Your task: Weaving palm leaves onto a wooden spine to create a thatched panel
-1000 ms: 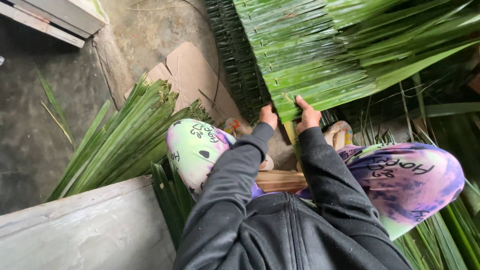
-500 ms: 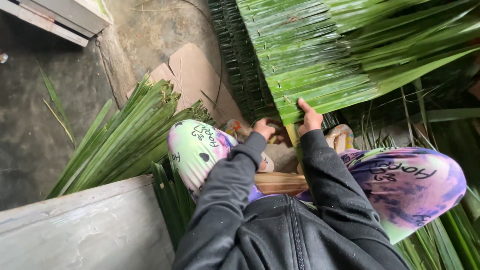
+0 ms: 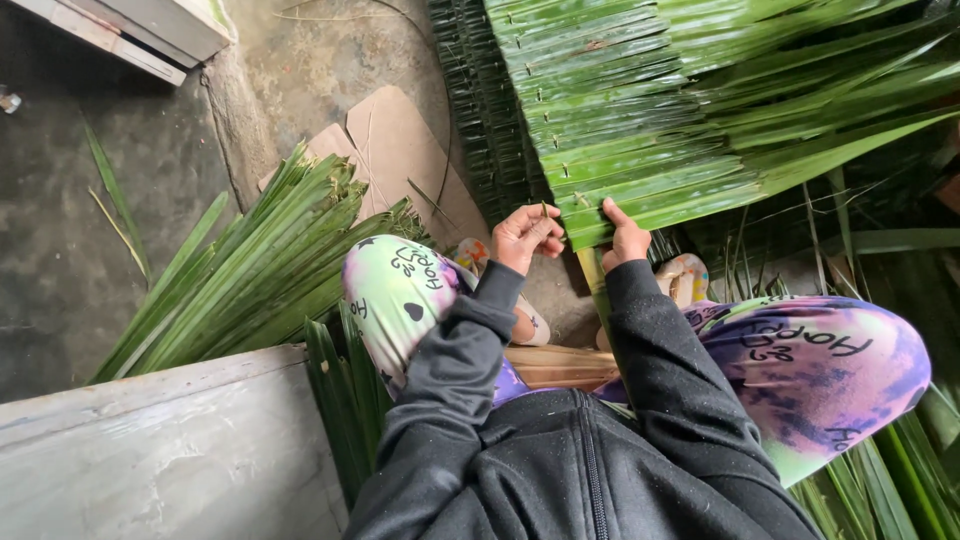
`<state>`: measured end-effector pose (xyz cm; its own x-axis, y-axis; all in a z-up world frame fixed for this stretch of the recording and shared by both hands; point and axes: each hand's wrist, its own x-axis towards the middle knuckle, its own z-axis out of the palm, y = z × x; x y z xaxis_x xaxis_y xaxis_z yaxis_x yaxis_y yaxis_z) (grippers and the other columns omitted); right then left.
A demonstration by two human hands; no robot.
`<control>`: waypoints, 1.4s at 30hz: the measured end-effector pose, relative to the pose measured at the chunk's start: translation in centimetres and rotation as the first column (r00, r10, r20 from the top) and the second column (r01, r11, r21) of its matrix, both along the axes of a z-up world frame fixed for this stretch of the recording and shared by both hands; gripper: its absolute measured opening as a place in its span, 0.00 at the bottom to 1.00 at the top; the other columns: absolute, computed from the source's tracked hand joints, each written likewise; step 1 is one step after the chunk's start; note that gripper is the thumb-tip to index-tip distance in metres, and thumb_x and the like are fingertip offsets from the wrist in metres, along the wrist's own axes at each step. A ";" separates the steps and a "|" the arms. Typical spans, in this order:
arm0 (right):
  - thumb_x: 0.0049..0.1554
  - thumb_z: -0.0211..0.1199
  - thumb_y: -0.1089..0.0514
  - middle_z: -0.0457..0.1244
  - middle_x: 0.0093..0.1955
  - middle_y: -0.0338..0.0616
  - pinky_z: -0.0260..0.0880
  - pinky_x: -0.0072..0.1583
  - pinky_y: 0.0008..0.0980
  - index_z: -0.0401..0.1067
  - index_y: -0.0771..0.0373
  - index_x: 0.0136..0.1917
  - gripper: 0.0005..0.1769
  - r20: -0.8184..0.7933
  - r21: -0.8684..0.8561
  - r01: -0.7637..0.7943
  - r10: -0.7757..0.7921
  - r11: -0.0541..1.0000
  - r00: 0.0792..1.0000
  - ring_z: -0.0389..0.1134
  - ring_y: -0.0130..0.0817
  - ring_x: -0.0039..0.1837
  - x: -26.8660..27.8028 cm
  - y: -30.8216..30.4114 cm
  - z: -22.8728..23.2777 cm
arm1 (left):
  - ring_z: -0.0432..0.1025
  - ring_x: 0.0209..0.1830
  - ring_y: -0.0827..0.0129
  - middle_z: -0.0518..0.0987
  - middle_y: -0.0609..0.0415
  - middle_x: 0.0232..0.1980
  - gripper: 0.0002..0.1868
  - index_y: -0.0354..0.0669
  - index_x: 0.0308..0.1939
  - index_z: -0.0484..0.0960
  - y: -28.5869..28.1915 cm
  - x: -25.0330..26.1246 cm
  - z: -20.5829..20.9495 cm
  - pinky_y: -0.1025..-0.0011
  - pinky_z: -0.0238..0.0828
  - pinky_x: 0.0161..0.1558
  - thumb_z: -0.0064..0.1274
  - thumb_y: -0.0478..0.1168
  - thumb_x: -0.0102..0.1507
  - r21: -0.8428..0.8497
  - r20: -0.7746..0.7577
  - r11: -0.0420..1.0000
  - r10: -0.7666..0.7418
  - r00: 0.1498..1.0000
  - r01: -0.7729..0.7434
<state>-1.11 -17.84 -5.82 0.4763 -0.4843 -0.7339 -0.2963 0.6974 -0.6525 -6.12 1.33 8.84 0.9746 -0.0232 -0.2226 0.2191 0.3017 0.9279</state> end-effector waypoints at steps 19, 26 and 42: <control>0.39 0.90 0.66 0.66 0.54 0.69 0.71 0.51 0.67 0.64 0.81 0.63 0.47 -0.010 0.041 0.013 -0.013 0.999 1.000 0.72 0.58 0.54 -0.6 -0.2 2.4 | 0.79 0.49 0.50 0.84 0.49 0.42 0.08 0.47 0.41 0.83 -4.2 -0.8 -17.7 0.58 0.80 0.57 0.56 0.36 0.58 0.844 -0.077 0.522 -0.105 0.992 0.121; 0.40 0.90 0.66 0.66 0.55 0.68 0.72 0.51 0.66 0.65 0.79 0.64 0.47 -0.017 0.062 0.007 -0.006 0.998 1.000 0.72 0.59 0.55 -0.6 -0.1 3.0 | 0.79 0.44 0.49 0.82 0.49 0.38 0.09 0.48 0.38 0.83 -5.2 -0.5 -18.8 0.54 0.82 0.50 0.56 0.34 0.54 0.860 0.081 0.510 -0.068 0.994 -0.035; 0.40 0.90 0.65 0.67 0.53 0.67 0.73 0.51 0.65 0.66 0.80 0.62 0.44 -0.032 0.042 -0.019 0.021 0.999 0.999 0.73 0.57 0.53 -0.8 -0.5 3.7 | 0.79 0.46 0.54 0.84 0.54 0.35 0.09 0.51 0.34 0.84 -7.2 0.6 -15.8 0.54 0.78 0.46 0.55 0.31 0.55 0.703 -0.031 0.709 0.113 0.993 -0.059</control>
